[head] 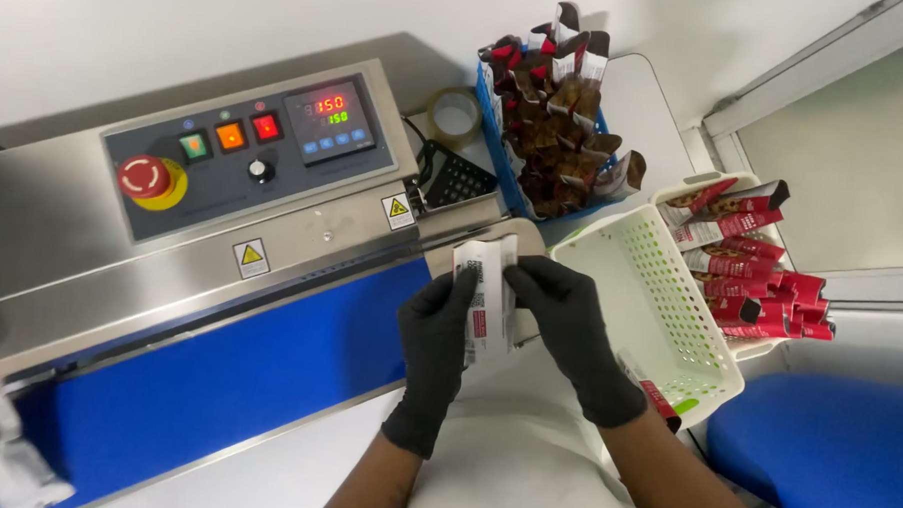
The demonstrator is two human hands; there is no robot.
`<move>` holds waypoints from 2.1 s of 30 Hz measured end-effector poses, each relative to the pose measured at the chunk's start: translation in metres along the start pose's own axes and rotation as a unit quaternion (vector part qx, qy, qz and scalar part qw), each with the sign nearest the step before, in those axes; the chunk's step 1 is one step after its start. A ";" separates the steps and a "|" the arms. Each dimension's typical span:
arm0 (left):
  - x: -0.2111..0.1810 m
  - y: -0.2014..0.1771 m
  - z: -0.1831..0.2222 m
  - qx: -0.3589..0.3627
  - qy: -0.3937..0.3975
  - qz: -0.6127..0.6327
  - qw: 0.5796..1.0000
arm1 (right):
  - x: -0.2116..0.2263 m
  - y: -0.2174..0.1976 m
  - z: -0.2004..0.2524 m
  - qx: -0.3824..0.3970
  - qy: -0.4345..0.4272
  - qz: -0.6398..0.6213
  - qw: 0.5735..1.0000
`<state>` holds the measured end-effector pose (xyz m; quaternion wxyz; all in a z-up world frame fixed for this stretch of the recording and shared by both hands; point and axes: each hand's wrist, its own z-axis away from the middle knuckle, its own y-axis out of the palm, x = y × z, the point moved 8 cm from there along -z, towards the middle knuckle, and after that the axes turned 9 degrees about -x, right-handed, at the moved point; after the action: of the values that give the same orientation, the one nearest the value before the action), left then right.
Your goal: Placing individual product packets onto a conveyor belt for sealing and moving a basket of items
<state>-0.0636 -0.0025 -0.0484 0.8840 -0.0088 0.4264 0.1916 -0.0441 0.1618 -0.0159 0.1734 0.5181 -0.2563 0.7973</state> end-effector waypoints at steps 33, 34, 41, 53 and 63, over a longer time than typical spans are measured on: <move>0.005 -0.226 -0.047 -0.183 0.213 -0.030 0.959 | -0.070 -0.157 -0.020 -0.022 -0.070 0.341 0.937; 0.008 -0.219 -0.042 -0.174 0.207 -0.035 0.962 | -0.085 -0.181 -0.013 -0.030 -0.062 0.343 0.937; 0.014 -0.139 -0.005 -0.073 0.188 -0.026 0.979 | -0.154 -0.234 0.036 0.037 0.077 0.524 0.847; 0.021 0.054 0.095 0.371 0.490 -0.352 0.706 | 0.068 -0.113 0.094 0.099 -0.303 0.338 0.885; -0.006 0.025 0.037 0.230 0.083 0.014 0.970 | 0.029 -0.020 0.050 0.211 0.009 0.054 0.976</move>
<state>-0.0474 0.0257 -0.0167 0.8210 0.1852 0.5308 0.0995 -0.0083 0.1487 0.0319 0.0188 0.5211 -0.1082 0.8464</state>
